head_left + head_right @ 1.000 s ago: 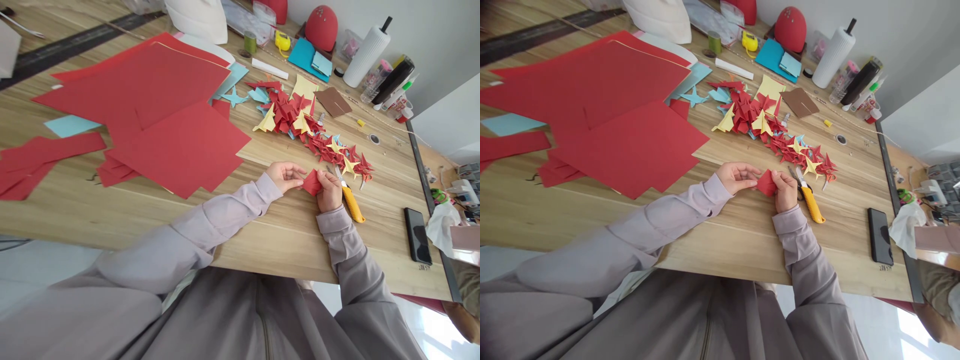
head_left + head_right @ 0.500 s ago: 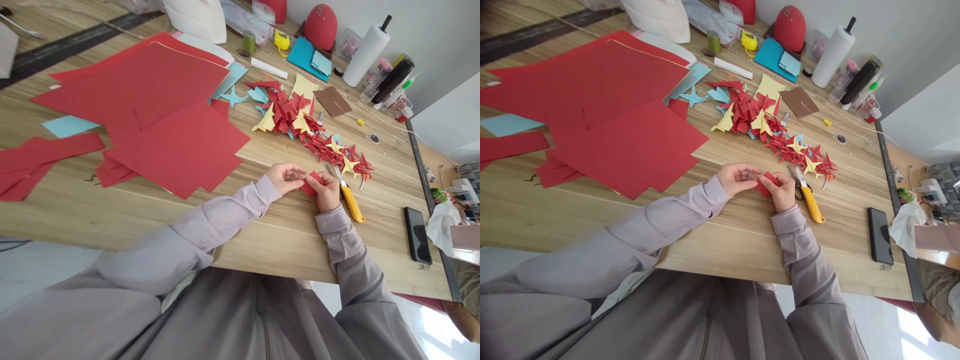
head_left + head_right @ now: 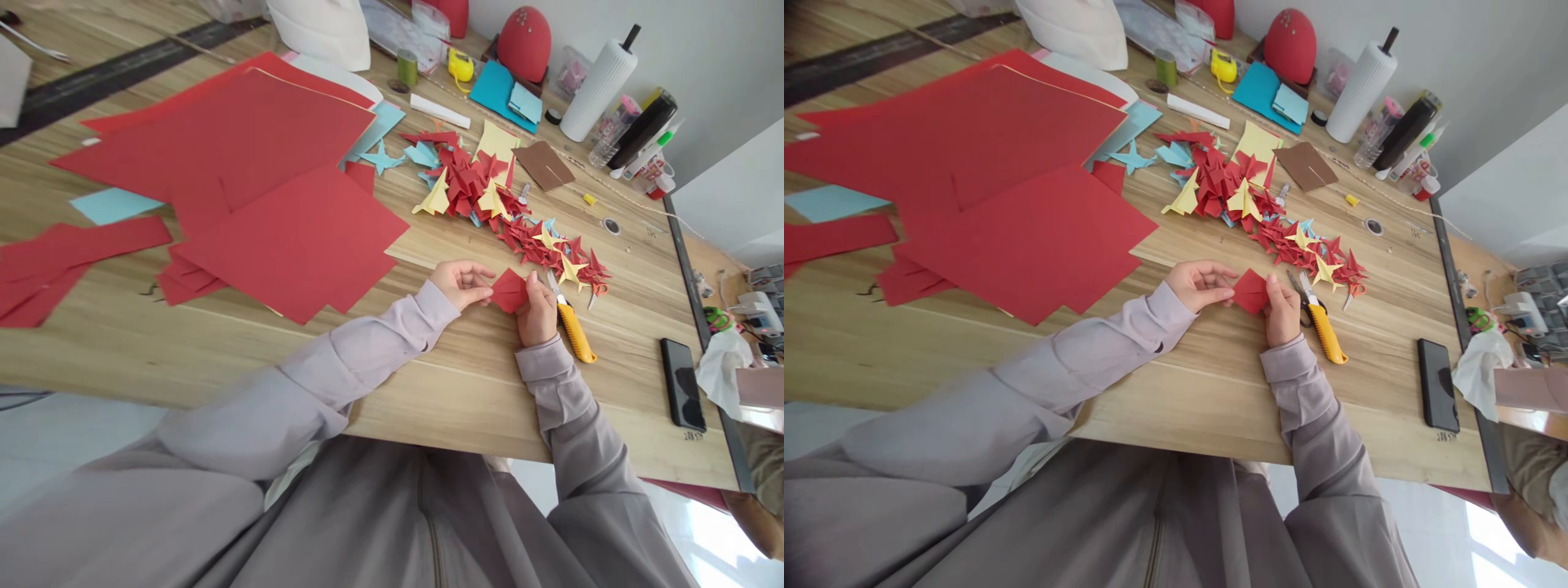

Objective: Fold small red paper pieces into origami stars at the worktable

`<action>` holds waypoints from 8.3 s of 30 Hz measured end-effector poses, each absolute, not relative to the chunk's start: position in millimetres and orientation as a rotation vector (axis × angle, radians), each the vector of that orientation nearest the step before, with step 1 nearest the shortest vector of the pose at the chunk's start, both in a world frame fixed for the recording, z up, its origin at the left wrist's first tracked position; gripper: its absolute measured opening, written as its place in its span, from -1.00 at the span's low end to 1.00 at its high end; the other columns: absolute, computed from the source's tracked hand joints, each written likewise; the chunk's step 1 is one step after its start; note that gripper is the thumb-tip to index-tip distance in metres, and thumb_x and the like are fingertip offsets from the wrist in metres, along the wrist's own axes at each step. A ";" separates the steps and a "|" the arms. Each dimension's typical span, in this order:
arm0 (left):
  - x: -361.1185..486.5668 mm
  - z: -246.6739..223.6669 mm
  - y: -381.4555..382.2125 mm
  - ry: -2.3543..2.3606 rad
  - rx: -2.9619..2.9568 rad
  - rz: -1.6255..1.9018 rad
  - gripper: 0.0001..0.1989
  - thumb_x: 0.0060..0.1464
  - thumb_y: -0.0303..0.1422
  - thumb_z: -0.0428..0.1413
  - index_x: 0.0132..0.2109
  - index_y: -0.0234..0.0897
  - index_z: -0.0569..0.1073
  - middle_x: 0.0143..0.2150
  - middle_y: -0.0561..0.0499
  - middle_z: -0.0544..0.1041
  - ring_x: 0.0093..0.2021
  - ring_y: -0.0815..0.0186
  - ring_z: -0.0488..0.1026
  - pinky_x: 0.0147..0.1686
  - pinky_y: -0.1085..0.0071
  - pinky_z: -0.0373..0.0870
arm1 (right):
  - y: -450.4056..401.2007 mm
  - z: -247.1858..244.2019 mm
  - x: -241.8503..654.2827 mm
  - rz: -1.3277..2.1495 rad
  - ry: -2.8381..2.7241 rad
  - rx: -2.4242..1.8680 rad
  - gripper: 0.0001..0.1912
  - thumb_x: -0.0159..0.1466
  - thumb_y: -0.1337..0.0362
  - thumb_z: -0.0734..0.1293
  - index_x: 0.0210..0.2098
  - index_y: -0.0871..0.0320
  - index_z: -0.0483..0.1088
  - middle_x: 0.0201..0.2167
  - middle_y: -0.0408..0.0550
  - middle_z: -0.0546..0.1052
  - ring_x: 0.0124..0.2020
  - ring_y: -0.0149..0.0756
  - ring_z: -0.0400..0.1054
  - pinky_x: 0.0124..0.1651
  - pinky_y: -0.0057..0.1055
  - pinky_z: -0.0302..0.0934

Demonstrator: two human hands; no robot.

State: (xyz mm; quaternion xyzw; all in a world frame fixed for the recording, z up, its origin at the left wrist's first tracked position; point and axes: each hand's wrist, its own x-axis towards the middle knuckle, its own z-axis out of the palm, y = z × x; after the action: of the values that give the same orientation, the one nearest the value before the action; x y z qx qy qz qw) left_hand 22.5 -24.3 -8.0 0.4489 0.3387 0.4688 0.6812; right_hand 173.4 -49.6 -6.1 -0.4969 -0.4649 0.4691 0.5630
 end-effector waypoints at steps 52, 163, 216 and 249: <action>23.1 -5.2 -28.6 0.753 1.021 0.921 -0.53 -0.44 -0.49 0.35 -0.26 -0.45 0.42 -0.58 -0.01 0.53 -0.58 0.31 0.48 -0.46 0.37 0.44 | -53.2 -1.3 171.9 1.119 -1.273 -1.228 -0.68 0.05 0.03 0.38 -0.63 0.14 0.37 -0.71 -0.19 0.43 -0.68 -0.43 0.26 -0.58 -0.45 0.17; 16.4 -0.2 -23.5 0.888 1.094 1.057 -0.88 -0.15 -0.59 0.14 -0.36 -0.44 0.51 -0.65 0.03 0.48 -0.64 0.42 0.42 -0.63 0.53 0.34 | -51.5 2.0 172.0 0.736 -1.492 -1.170 -0.93 0.05 0.23 0.41 -0.50 0.08 0.49 -0.48 -0.14 0.50 -0.41 -0.34 0.36 -0.30 -0.33 0.29; 33.1 2.2 -35.3 0.892 0.894 0.998 -0.61 -0.27 -0.48 0.29 -0.38 -0.32 0.19 -0.57 0.06 0.52 -0.60 0.34 0.48 -0.59 0.46 0.42 | -49.1 -4.2 168.1 0.973 -1.069 -1.156 -0.55 -0.07 0.28 0.47 -0.30 0.09 0.16 -0.66 -0.37 0.42 -0.67 -0.51 0.29 -0.55 -0.54 0.18; 27.9 8.5 -37.3 0.890 0.947 0.910 -0.71 -0.18 -0.59 0.22 -0.34 -0.37 0.26 -0.59 0.04 0.51 -0.64 0.32 0.46 -0.63 0.42 0.43 | -46.9 -8.2 172.1 1.061 -0.995 -1.203 -0.68 -0.05 0.19 0.47 -0.41 0.15 0.30 -0.60 -0.25 0.47 -0.69 -0.55 0.23 -0.63 -0.57 0.15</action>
State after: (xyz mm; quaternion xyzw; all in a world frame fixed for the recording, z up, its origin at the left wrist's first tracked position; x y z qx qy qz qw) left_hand 27.9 -37.3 8.5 0.4255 0.3996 0.4087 0.7016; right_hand 172.1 -46.9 -8.2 -0.5161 -0.4268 0.4554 0.5866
